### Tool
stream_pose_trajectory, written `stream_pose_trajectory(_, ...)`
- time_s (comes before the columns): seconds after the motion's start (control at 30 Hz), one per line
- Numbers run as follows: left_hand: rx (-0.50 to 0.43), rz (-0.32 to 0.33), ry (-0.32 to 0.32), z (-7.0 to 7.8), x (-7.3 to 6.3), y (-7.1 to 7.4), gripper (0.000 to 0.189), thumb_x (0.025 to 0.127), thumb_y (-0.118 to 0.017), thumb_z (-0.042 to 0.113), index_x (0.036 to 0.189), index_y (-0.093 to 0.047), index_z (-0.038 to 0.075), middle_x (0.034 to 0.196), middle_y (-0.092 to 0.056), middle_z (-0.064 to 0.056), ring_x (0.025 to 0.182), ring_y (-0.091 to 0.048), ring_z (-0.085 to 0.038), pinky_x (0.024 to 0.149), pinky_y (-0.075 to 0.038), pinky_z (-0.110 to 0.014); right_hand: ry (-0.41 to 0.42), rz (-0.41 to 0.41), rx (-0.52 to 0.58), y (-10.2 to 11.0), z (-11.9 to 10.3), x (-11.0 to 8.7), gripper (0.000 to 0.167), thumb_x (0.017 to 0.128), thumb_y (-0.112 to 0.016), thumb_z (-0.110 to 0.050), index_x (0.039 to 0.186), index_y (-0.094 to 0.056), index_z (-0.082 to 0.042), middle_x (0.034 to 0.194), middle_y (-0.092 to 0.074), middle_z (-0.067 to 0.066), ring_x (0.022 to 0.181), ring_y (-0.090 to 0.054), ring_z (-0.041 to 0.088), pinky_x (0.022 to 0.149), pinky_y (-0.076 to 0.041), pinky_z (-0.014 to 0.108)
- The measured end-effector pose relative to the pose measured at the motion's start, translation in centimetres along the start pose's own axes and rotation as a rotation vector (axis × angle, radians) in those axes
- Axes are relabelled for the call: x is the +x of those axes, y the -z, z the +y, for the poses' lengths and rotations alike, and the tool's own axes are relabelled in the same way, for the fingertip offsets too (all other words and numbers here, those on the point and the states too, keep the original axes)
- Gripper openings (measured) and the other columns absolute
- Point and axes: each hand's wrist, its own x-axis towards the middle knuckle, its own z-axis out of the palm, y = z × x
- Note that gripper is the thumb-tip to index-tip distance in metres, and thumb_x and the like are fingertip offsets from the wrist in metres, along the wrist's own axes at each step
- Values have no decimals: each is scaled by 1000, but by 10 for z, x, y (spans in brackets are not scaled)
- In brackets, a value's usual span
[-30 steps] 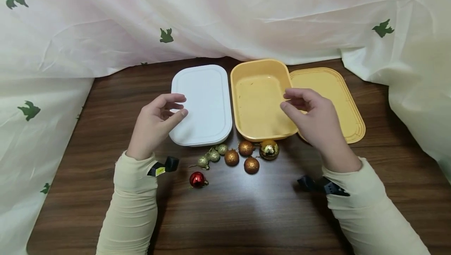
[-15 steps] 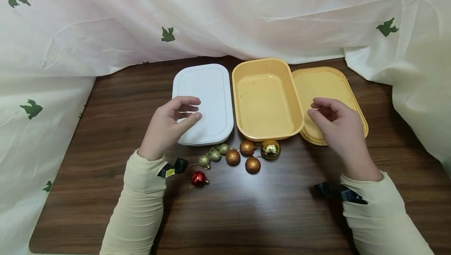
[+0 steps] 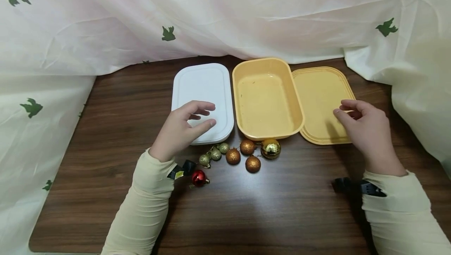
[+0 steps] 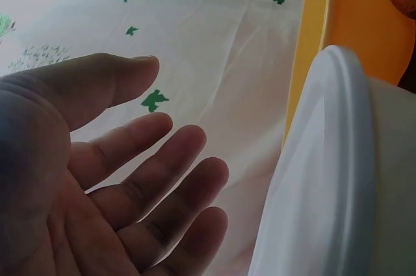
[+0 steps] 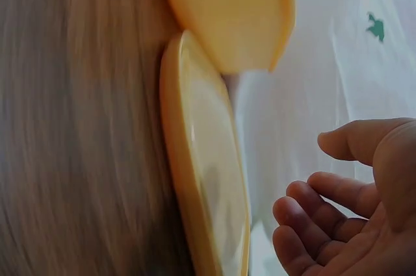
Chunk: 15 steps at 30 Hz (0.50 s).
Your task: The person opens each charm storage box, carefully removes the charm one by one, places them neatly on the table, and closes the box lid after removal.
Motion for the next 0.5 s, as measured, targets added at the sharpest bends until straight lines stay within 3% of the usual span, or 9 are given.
stream_pose_trajectory(0.07, 4, -9, -5, 1, 0, -1, 34, 92, -73, 17, 123, -68, 4, 120, -69, -4, 107, -64, -18, 96, -51, -31, -26, -19, -58, 3, 6, 3, 55, 96, -63, -41, 133, -62, 0, 89, -53, -37, 76, -42, -11, 58, -37, 12)
stream_pose_trajectory(0.13, 9, -16, -9, 2, 0, -1, 34, 92, -73, 17, 124, -68, 4, 121, -69, -4, 107, -64, -18, 96, -51, -32, -53, -49, -97, 6, 12, 5, 58, 97, -61, -42, 134, -60, 2, 105, -66, -12, 84, -49, 1, 58, -37, 17)
stream_pose_trajectory(0.23, 18, -29, -11, 4, 1, -2, 35, 93, -73, 19, 125, -67, 5, 121, -69, -4, 108, -64, -18, 97, -51, -33, -90, -106, -153, 11, 21, 5, 63, 99, -55, -44, 136, -54, 6, 126, -57, 29, 97, -54, 29, 61, -37, 25)
stream_pose_trajectory(0.3, 26, -39, -11, 5, 2, -4, 36, 93, -72, 20, 125, -67, 5, 122, -68, -4, 108, -63, -17, 98, -51, -34, -117, -142, -169, 14, 27, 5, 66, 101, -53, -45, 138, -50, 10, 130, -51, 37, 105, -50, 45, 63, -37, 29)
stream_pose_trajectory(0.33, 31, -45, -11, 5, 2, -4, 36, 93, -72, 20, 126, -67, 6, 122, -68, -3, 108, -63, -16, 98, -50, -34, -126, -152, -177, 15, 31, 5, 67, 101, -52, -45, 138, -49, 11, 130, -50, 38, 106, -50, 47, 62, -38, 30)
stream_pose_trajectory(0.43, 44, -58, -9, 6, 3, -6, 36, 94, -72, 21, 126, -67, 6, 123, -68, -2, 109, -62, -15, 99, -50, -32, -129, -155, -188, 18, 40, 5, 67, 101, -53, -44, 136, -49, 13, 129, -50, 39, 102, -50, 47, 61, -38, 30)
stream_pose_trajectory(0.5, 51, -63, -11, 6, 3, -7, 36, 94, -72, 21, 126, -67, 7, 123, -68, -2, 109, -62, -15, 99, -49, -32, -123, -142, -190, 19, 46, 6, 64, 100, -54, -43, 133, -51, 12, 126, -52, 38, 94, -51, 40, 59, -37, 28)
